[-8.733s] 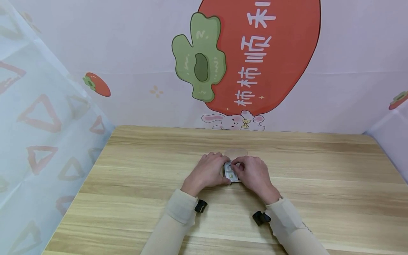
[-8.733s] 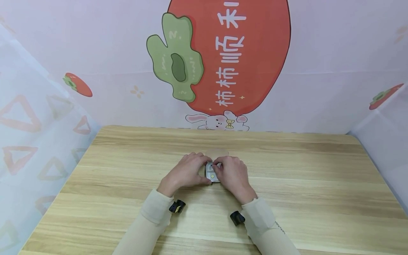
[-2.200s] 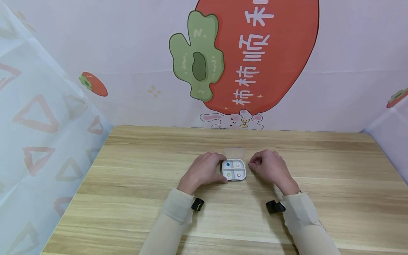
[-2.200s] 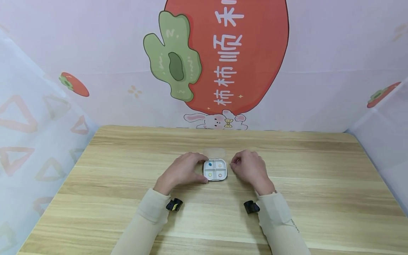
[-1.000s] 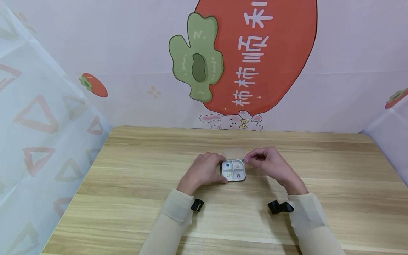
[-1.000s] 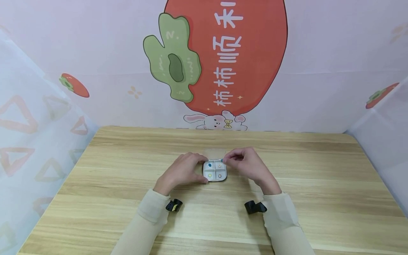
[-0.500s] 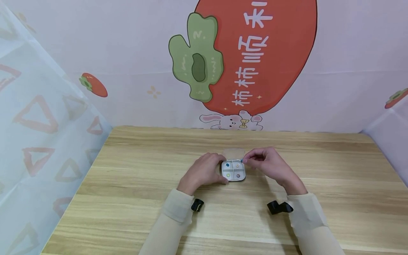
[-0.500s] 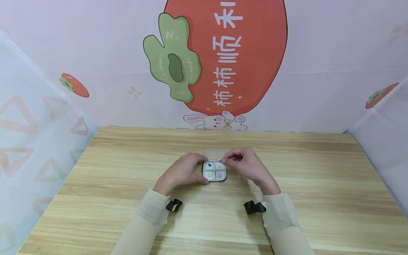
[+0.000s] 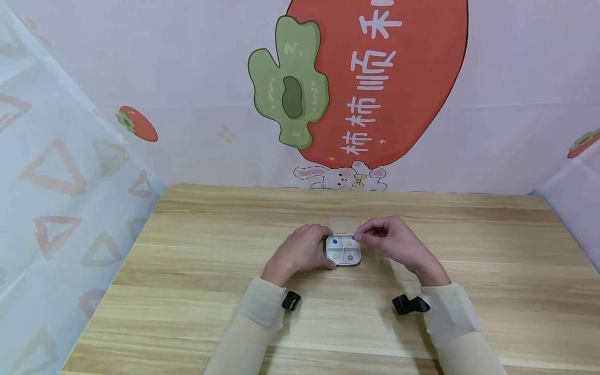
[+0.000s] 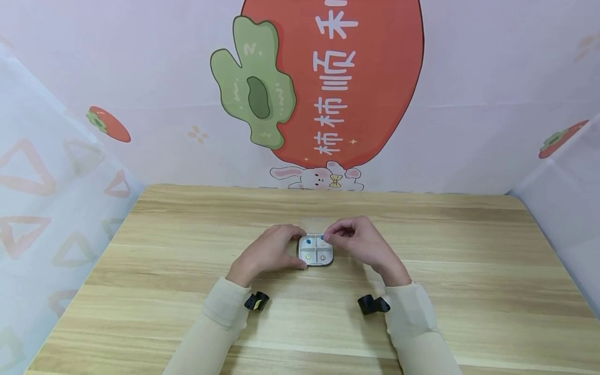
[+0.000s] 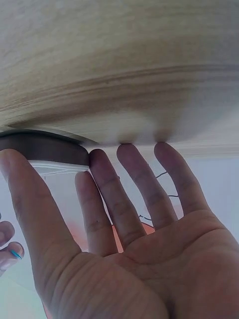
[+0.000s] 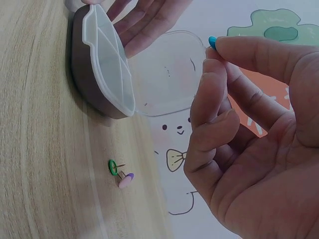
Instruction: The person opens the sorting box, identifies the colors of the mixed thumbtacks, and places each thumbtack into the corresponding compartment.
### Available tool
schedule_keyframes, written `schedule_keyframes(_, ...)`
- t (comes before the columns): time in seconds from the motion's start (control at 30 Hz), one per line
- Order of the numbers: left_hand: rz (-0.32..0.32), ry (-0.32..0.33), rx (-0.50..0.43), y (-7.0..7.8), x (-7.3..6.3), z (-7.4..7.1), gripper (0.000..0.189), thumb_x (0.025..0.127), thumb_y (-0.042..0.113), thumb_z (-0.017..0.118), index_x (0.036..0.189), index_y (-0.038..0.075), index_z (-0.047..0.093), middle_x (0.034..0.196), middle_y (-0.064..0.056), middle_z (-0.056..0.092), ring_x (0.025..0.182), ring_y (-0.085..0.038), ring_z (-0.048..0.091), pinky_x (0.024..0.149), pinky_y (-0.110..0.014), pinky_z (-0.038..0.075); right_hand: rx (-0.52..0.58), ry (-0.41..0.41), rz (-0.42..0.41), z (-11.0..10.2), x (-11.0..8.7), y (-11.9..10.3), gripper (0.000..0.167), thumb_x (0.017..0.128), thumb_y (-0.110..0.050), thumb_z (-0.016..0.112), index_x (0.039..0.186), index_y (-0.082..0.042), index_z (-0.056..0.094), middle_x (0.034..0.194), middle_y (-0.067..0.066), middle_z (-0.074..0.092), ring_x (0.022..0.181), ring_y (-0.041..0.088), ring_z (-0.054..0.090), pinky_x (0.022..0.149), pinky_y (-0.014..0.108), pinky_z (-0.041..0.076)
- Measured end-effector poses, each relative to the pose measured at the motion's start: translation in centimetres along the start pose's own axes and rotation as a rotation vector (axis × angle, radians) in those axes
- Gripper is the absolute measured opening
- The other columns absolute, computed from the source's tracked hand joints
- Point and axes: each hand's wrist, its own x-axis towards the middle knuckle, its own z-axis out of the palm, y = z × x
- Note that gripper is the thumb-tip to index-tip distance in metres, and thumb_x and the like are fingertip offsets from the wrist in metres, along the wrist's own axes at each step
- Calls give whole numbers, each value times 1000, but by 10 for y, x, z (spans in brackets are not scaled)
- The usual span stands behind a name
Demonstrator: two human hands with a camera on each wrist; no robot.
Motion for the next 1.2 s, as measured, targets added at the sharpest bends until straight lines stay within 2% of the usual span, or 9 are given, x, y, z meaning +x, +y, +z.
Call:
schedule_keyframes(0.43, 1, 7, 1, 0, 0, 0, 60, 72, 29, 95, 123, 8, 71, 105, 1, 69, 91, -15, 57, 87, -32, 49, 39, -12, -17, 0, -3, -6, 14, 95, -7, 71, 105, 2, 75, 99, 12, 70, 84, 32, 60, 75, 34, 54)
schedule_keyframes(0.7, -9, 3, -4, 0, 1, 1, 59, 72, 29, 94, 123, 8, 70, 104, 2, 68, 91, -14, 57, 86, -32, 49, 98, -25, -33, 3, -2, -6, 13, 95, -9, 71, 104, -1, 75, 100, 15, 70, 86, 40, 60, 76, 37, 54)
schedule_keyframes(0.87, -4, 3, 3, 0, 0, 1, 60, 73, 29, 94, 123, 8, 70, 106, 1, 69, 93, -15, 57, 87, -32, 49, 102, 0, -66, 8, 0, -5, 12, 95, -10, 72, 103, -2, 76, 98, 13, 70, 80, 32, 60, 72, 36, 54)
schedule_keyframes(0.97, 3, 5, 11, -1, 0, 1, 60, 73, 29, 94, 123, 8, 70, 106, 1, 69, 93, -15, 57, 88, -33, 50, 50, 42, -102, 13, 2, -4, 11, 94, -11, 73, 102, -4, 77, 95, 10, 71, 76, 26, 59, 68, 33, 52)
schedule_keyframes(1.2, 19, 13, 23, -1, 0, 0, 59, 73, 29, 94, 123, 8, 70, 105, 0, 69, 92, -15, 58, 87, -34, 50, -186, 165, -142, 29, 5, -4, 4, 91, -11, 77, 94, -11, 79, 81, 1, 67, 72, 22, 56, 61, 28, 48)
